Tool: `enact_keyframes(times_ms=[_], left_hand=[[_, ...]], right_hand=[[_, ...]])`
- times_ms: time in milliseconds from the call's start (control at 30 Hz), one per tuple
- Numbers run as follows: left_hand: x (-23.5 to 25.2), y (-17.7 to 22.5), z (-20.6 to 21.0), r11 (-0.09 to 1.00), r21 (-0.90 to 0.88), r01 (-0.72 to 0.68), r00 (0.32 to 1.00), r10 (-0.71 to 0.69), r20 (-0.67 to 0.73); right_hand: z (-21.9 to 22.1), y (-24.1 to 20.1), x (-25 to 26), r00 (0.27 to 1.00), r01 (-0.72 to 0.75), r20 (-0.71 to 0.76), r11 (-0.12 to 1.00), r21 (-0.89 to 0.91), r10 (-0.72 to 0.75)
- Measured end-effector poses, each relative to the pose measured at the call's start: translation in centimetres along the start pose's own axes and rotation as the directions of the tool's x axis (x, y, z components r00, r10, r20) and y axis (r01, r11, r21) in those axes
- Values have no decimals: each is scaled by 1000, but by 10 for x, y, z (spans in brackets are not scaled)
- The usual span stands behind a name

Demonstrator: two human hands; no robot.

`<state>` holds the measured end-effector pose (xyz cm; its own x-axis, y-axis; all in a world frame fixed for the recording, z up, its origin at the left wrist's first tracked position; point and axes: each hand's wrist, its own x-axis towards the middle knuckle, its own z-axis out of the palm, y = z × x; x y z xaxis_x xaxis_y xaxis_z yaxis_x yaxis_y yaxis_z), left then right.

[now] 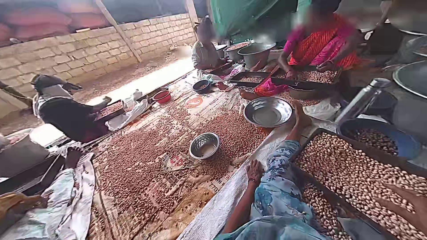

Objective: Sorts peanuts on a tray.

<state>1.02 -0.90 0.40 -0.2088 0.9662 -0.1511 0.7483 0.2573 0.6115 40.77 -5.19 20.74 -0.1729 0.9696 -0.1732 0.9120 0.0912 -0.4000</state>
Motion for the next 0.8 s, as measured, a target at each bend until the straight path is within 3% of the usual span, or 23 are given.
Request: enact_keyframes(times_ms=[33, 100, 133, 200, 233, 267, 300, 333, 433, 500, 633, 800], left_hand=[[-6, 2, 4, 996, -73, -42, 997, 36, -71], [-39, 11, 7, 959, -219, -178, 954, 113, -278], [-68, 28, -5, 930, -306, -206, 945, 107, -310], [-141, 72, -49, 843, -537, -28, 995, -30, -99], [-163, 69, -57, 781, -625, 24, 999, -34, -4], [-168, 49, -53, 740, -672, -22, 998, 57, 31], [-158, 16, -41, 714, -684, -148, 976, 218, 17], [-150, 1, -38, 701, -688, -187, 965, 264, 7], [-161, 26, -58, 725, -679, -112, 990, 142, -11], [-190, 41, -73, 784, -603, -147, 988, 145, -53], [-184, 32, -76, 800, -547, -246, 965, 148, -218], [-193, 77, -101, 895, -396, -204, 924, 43, -379]], right_hand=[[7, 1, -10, 999, -33, -12, 999, -5, 33], [50, 11, -23, 992, 89, -87, 996, 8, -88], [72, 14, -28, 986, 121, -110, 993, -17, -122], [103, 12, -38, 951, 136, -264, 985, -105, -160], [112, 13, -37, 913, 133, -365, 979, -152, -181], [113, 12, -36, 905, 101, -392, 979, -175, -163], [107, 9, -36, 935, 51, -338, 986, -157, -102], [98, 6, -35, 962, 19, -269, 993, -120, -51], [84, 5, -30, 978, 11, -207, 998, -56, -23], [87, 6, -31, 981, 22, -192, 999, -34, -28], [75, 2, -33, 1000, -8, -4, 999, -38, 8], [57, -1, -26, 993, 1, 121, 998, -56, 6]])
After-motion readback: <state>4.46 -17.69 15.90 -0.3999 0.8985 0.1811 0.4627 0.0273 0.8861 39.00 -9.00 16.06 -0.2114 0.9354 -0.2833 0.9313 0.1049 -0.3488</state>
